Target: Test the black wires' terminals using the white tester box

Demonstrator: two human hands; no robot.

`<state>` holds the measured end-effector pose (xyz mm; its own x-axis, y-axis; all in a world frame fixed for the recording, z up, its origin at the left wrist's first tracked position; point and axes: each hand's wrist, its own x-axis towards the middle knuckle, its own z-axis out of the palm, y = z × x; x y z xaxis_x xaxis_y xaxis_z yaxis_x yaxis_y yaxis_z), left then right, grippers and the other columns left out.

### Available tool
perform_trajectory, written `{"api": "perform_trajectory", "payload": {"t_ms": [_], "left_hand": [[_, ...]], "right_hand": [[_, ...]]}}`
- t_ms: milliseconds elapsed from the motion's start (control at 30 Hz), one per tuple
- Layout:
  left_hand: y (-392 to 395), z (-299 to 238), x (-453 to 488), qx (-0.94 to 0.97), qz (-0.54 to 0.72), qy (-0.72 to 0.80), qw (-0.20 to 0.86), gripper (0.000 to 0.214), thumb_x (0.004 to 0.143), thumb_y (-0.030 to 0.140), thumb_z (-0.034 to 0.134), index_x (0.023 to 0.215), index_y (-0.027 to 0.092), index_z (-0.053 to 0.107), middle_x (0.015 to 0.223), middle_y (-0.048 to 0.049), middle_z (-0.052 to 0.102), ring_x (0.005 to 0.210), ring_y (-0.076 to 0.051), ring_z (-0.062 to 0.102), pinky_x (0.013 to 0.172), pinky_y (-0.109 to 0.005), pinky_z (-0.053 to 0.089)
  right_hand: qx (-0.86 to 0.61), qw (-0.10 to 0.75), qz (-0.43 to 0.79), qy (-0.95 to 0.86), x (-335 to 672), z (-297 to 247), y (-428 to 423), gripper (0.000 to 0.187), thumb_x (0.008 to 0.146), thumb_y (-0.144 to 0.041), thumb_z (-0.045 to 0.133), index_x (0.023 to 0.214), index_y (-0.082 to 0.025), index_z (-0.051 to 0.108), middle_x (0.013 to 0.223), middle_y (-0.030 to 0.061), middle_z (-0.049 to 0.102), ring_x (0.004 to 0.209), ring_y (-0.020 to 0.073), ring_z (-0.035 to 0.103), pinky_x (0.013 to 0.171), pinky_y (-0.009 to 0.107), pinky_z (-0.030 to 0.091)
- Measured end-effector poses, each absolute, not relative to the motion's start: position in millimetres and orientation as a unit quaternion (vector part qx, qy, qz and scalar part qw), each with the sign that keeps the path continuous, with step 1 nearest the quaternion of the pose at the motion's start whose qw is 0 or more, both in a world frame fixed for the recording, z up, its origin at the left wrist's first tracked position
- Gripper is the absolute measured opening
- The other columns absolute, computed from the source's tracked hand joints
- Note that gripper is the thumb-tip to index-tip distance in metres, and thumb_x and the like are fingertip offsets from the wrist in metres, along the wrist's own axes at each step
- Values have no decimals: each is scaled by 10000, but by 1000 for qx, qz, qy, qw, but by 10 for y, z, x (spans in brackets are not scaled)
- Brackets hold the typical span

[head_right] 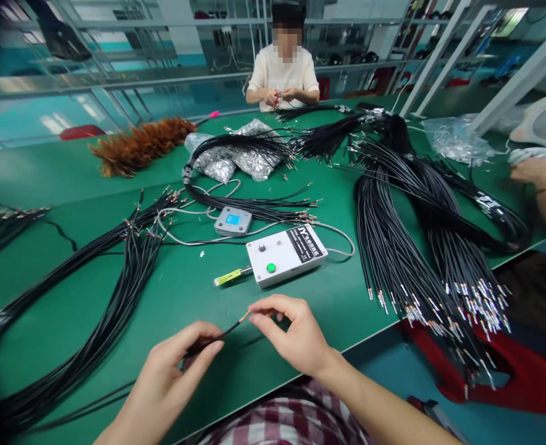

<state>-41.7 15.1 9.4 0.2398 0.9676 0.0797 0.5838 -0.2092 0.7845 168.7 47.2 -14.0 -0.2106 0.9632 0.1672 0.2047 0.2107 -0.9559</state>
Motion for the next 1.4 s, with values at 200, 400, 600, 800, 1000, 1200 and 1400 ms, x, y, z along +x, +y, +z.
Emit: {"api": "perform_trajectory", "payload": {"t_ms": [200,400,600,800,1000,1200,1400], "left_hand": [[215,44,-151,709,306,520,365,140,923,295,516,890,230,635,756,-10,681,633,-162,614,583,-245,474],[245,94,-114,682,314,537,385,167,918,290,513,815,210,616,588,23,616,523,-141,585,494,-225,423],[211,62,-131,658,342,572,351,144,896,253,545,791,186,616,621,22,623,532,-125,590,518,-212,446],[200,52,-124,627,381,585,346,150,880,241,574,745,183,606,593,33,602,521,-115,585,503,-196,450],[193,45,-139,608,393,589,358,144,875,247,586,749,185,621,596,36,613,497,-101,570,481,-181,445],[187,29,-159,617,389,592,343,172,877,257,579,724,182,609,578,33,592,499,-106,547,485,-192,426],[186,38,-158,620,386,586,350,168,875,253,575,727,179,607,581,29,584,523,-115,563,504,-197,429]], "right_hand": [[-442,461,418,-646,1640,-38,444,86,851,-220,650,839,-212,734,763,18,740,686,151,664,602,258,487],[-421,483,382,-666,1687,-79,396,213,899,-175,594,1078,-226,698,889,35,726,764,149,663,685,276,535],[-384,460,259,-758,1699,-167,315,305,930,-102,549,1196,-229,628,947,38,726,842,158,671,734,313,502],[-374,369,133,-840,1608,-283,151,530,943,-110,509,1449,-122,349,1029,97,729,814,212,672,676,365,454],[-356,343,152,-856,1497,-336,34,630,964,-141,430,1513,-57,132,1019,119,728,773,237,666,660,394,465],[-390,404,223,-797,1556,-304,133,565,932,-143,522,1457,-200,322,1023,54,726,729,172,668,708,358,500],[-409,447,313,-731,1582,-249,252,476,918,-149,551,1365,-280,458,1033,23,703,785,143,664,787,325,539]]}}
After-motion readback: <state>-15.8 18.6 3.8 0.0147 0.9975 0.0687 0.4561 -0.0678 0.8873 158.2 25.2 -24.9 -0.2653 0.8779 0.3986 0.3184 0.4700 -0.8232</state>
